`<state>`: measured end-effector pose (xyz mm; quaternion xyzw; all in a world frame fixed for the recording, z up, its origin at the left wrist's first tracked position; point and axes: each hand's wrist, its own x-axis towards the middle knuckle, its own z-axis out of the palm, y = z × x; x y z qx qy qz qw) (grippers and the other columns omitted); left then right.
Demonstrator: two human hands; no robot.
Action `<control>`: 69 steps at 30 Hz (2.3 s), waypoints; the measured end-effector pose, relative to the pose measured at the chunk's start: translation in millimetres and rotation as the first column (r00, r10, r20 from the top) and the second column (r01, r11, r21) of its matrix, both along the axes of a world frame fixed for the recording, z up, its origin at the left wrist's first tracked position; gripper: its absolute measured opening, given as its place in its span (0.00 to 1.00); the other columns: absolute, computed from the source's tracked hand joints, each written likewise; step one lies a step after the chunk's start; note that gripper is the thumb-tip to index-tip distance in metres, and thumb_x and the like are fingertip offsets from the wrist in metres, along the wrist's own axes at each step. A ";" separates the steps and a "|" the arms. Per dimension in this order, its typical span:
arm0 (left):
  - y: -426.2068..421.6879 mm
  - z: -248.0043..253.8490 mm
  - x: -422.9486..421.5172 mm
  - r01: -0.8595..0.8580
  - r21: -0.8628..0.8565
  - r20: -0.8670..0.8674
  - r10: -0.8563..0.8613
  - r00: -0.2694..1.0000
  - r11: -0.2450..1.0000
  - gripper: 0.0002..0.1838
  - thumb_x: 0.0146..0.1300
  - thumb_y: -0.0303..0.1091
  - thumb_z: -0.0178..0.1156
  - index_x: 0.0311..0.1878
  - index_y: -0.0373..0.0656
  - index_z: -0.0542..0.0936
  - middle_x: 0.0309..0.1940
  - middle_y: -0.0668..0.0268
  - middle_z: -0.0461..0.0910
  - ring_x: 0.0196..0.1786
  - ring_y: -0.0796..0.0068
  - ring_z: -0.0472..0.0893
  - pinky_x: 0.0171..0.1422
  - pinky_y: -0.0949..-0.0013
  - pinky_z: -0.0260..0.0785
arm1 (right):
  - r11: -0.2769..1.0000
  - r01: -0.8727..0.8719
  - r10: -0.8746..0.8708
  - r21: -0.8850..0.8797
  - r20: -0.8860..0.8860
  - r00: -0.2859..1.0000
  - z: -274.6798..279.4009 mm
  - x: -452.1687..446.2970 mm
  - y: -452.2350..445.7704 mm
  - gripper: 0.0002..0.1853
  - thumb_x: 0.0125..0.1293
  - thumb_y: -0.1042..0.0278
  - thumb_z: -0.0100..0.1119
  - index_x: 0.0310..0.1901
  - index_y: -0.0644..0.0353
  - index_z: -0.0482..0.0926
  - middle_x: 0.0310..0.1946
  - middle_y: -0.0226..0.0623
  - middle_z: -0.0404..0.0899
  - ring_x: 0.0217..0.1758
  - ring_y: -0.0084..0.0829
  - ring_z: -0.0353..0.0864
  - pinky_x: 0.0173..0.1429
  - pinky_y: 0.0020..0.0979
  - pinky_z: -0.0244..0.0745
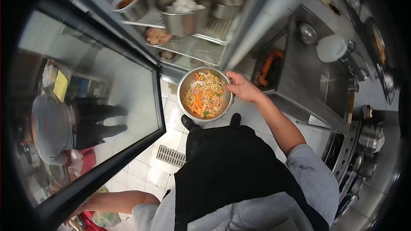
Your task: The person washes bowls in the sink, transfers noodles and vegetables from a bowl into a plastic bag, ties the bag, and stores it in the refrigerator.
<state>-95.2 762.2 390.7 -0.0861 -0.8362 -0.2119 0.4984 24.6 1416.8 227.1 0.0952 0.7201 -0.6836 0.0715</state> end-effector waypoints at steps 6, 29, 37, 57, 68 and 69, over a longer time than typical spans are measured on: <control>135.6 0.0 23.5 0.117 0.425 -0.043 -0.109 0.993 0.897 0.24 0.64 0.42 0.49 0.54 0.30 0.67 0.49 0.51 0.71 0.51 0.59 0.71 0.57 0.61 0.62 | 0.984 0.177 -0.178 -0.025 -0.030 0.984 46.5 127.2 61.3 0.08 0.56 0.69 0.56 0.30 0.59 0.66 0.22 0.22 0.62 0.27 0.13 0.61 0.28 0.20 0.60; 553.5 68.4 57.1 0.697 0.483 -0.109 -0.754 0.648 0.530 0.14 0.58 0.35 0.61 0.36 0.30 0.75 0.29 0.63 0.76 0.32 0.79 0.71 0.38 0.76 0.65 | 0.310 0.941 -0.881 -0.138 -0.414 0.229 316.6 278.2 450.5 0.22 0.62 0.72 0.50 0.50 0.83 0.59 0.37 0.61 0.74 0.36 0.43 0.81 0.35 0.27 0.83; 548.5 66.4 58.2 0.664 0.482 -0.114 -0.710 0.694 0.572 0.14 0.57 0.36 0.61 0.35 0.32 0.76 0.27 0.66 0.74 0.29 0.79 0.69 0.35 0.76 0.63 | 0.278 0.959 -0.842 -0.056 -0.494 0.215 303.9 290.8 460.2 0.17 0.62 0.71 0.51 0.47 0.75 0.67 0.34 0.49 0.77 0.36 0.36 0.81 0.37 0.27 0.81; 513.5 -40.0 62.6 0.692 0.399 0.259 -0.798 0.544 0.601 0.27 0.53 0.51 0.60 0.46 0.38 0.68 0.37 0.54 0.70 0.40 0.51 0.73 0.42 0.59 0.66 | 0.844 -0.535 0.524 -0.021 0.245 0.816 6.0 92.4 33.7 0.17 0.61 0.64 0.56 0.49 0.62 0.71 0.38 0.36 0.77 0.38 0.25 0.77 0.40 0.25 0.73; 173.1 -473.9 346.7 -0.402 -0.076 0.866 -0.139 -0.480 0.913 0.18 0.56 0.39 0.55 0.49 0.43 0.77 0.51 0.53 0.74 0.57 0.58 0.70 0.60 0.55 0.60 | 0.781 -0.615 0.438 0.111 0.606 0.664 -151.5 -11.9 -56.6 0.13 0.59 0.64 0.58 0.42 0.63 0.75 0.31 0.34 0.77 0.32 0.25 0.76 0.33 0.25 0.72; 155.1 -444.8 363.2 -0.622 -0.008 0.871 -0.300 -0.389 0.783 0.17 0.56 0.39 0.56 0.45 0.39 0.77 0.45 0.52 0.76 0.49 0.59 0.74 0.51 0.55 0.64 | 0.610 -0.729 0.458 0.312 0.611 0.645 -154.9 -17.7 -55.1 0.11 0.59 0.65 0.57 0.39 0.63 0.76 0.29 0.34 0.78 0.31 0.26 0.76 0.33 0.25 0.72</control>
